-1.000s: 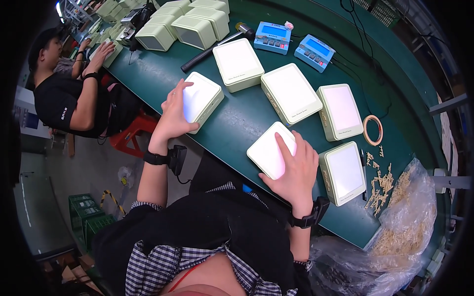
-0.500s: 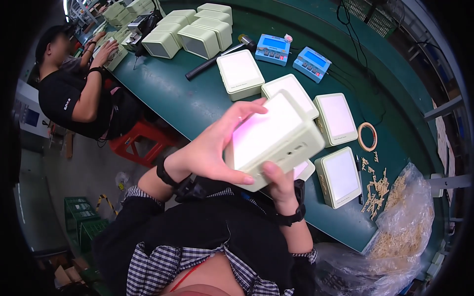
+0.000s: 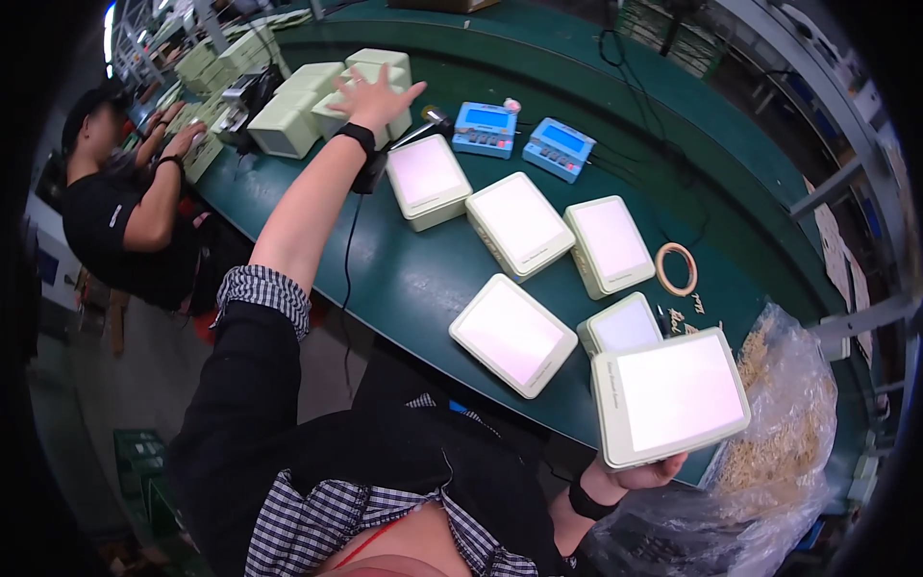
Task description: The person picks up a speaker, turns it over to check the buttons, and then presses a decorative logo onto the speaker's grille. They repeat this process with several more speakers before moving the finished units to the side.
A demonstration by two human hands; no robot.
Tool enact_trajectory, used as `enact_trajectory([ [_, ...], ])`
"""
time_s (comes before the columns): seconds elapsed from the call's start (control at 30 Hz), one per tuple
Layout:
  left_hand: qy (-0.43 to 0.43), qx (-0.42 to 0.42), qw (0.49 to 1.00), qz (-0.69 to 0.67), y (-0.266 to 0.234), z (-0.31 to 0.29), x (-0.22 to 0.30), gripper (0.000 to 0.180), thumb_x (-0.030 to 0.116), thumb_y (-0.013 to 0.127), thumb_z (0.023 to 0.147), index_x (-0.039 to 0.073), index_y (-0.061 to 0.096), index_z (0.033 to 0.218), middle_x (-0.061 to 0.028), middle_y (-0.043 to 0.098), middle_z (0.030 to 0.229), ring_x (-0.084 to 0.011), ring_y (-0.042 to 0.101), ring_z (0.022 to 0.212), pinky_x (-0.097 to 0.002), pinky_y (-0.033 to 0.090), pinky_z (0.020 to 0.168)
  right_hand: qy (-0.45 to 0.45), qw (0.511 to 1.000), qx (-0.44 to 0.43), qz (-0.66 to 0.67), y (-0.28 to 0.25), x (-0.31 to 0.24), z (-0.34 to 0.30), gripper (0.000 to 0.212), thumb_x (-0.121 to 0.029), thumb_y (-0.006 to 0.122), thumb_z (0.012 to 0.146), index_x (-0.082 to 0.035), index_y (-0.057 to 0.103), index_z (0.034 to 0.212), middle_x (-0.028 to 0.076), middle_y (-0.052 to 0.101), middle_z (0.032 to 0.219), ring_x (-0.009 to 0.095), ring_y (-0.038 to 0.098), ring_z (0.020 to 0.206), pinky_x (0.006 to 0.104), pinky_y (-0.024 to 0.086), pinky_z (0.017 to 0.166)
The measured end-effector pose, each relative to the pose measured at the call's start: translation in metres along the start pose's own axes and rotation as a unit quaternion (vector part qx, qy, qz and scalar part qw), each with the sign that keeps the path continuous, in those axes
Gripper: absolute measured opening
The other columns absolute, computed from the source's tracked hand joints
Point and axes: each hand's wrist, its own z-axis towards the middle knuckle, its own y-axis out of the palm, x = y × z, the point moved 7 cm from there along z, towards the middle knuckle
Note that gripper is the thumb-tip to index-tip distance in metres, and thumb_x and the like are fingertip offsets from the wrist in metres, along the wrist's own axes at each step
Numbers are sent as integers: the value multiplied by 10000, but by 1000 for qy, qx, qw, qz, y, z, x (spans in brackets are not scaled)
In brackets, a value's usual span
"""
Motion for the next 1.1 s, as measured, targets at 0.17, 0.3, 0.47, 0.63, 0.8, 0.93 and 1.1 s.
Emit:
enact_trajectory([
  [0.17,-96,-63,993,22,20,8,-24,906,805,495,754,338,320,1511,-191,208,1583,-526,168,1413,-788,182,1021,-99,985,94,-108,-24,-60,-28,737,-465,534,900,-38,346,1470,181,440,1446,409,468,1285,591,365,1080],
  [0.3,-52,-89,994,21,23,19,-38,859,727,583,742,329,381,1476,-191,260,1560,-489,222,1404,-764,241,1013,-158,942,243,-168,-47,-93,-52,712,-469,544,897,-42,387,1444,171,487,1399,381,499,1258,555,395,1063],
  [0.47,15,-154,988,8,-2,14,-78,916,694,655,684,264,408,1454,-198,288,1538,-446,245,1407,-722,282,1019,-187,905,332,-190,-63,-110,-65,724,-463,569,901,-31,369,1446,170,485,1398,354,511,1249,519,398,1074],
  [0.63,-128,-67,989,-1,-9,7,-114,1051,643,736,604,157,370,1461,-230,354,1484,-434,302,1378,-704,308,998,-161,908,338,-188,-64,-98,-53,715,-467,572,901,-39,379,1440,160,497,1387,339,521,1241,516,404,1066],
  [0.8,-150,-136,979,15,-13,6,-118,1055,540,764,574,118,358,1452,-207,394,1459,-409,353,1355,-671,325,1008,-127,934,297,-154,-68,-72,-34,693,-470,572,901,-56,400,1429,146,513,1372,336,525,1238,514,411,1054],
  [0.93,-106,-199,974,17,0,20,-137,1067,471,779,533,134,356,1453,-197,403,1453,-385,394,1337,-627,349,1023,-127,939,284,-143,-53,-64,-38,667,-470,568,907,-61,427,1415,140,529,1357,341,526,1232,510,417,1041],
  [1.1,-60,-165,985,-5,2,10,-152,1097,398,785,477,162,368,1465,-207,459,1403,-373,464,1291,-598,373,1027,-129,935,293,-153,-66,-77,-50,674,-467,571,907,-59,416,1420,144,527,1355,341,522,1237,516,416,1042],
])
